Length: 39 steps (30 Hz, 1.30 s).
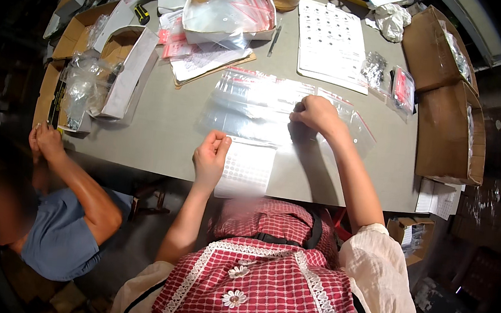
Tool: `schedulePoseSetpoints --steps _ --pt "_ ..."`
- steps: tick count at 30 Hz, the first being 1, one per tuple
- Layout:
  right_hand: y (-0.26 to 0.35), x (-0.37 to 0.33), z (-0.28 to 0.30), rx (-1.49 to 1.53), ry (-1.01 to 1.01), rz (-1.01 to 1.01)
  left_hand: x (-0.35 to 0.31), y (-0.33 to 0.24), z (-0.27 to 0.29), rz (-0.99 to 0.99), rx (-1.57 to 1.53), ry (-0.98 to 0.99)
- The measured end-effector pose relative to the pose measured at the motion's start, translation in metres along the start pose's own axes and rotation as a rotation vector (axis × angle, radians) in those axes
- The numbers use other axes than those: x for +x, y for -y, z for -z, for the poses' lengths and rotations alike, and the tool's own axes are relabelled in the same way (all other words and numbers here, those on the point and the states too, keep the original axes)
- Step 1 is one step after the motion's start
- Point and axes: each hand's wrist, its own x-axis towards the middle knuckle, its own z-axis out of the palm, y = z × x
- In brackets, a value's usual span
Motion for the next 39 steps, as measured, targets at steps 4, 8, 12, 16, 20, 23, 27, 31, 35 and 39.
schedulePoseSetpoints --steps 4,8,12,16,20,23,27,31,35,39 --pt "0.015 -0.003 0.0 -0.037 -0.173 0.185 0.001 0.003 0.001 0.053 0.007 0.027" --pt "0.046 0.003 -0.021 0.198 -0.201 0.357 0.001 0.007 0.001 0.08 -0.05 0.051" --pt "0.035 0.008 -0.046 -0.128 -0.452 0.469 -0.001 0.008 -0.002 0.052 -0.144 0.033" --pt "0.016 0.006 -0.037 -0.159 -0.399 0.186 -0.001 0.006 -0.001 0.049 -0.16 0.032" --pt "0.037 -0.018 -0.03 0.036 -0.32 0.28 -0.002 0.002 0.0 0.077 -0.123 0.038" --pt "0.077 -0.037 -0.049 0.328 -0.175 0.605 -0.002 0.001 -0.001 0.01 -0.171 0.066" --pt "0.1 -0.048 -0.058 0.194 -0.218 0.715 -0.002 0.006 -0.002 -0.016 -0.202 0.04" --pt "0.102 -0.053 -0.06 0.164 -0.268 0.718 -0.002 0.004 -0.002 -0.004 -0.21 0.041" --pt "0.099 -0.056 -0.065 0.206 -0.231 0.713 -0.002 0.005 -0.001 -0.024 -0.173 0.036" --pt "0.097 -0.06 -0.068 0.108 -0.328 0.784 0.001 0.007 0.001 0.056 -0.205 0.082"
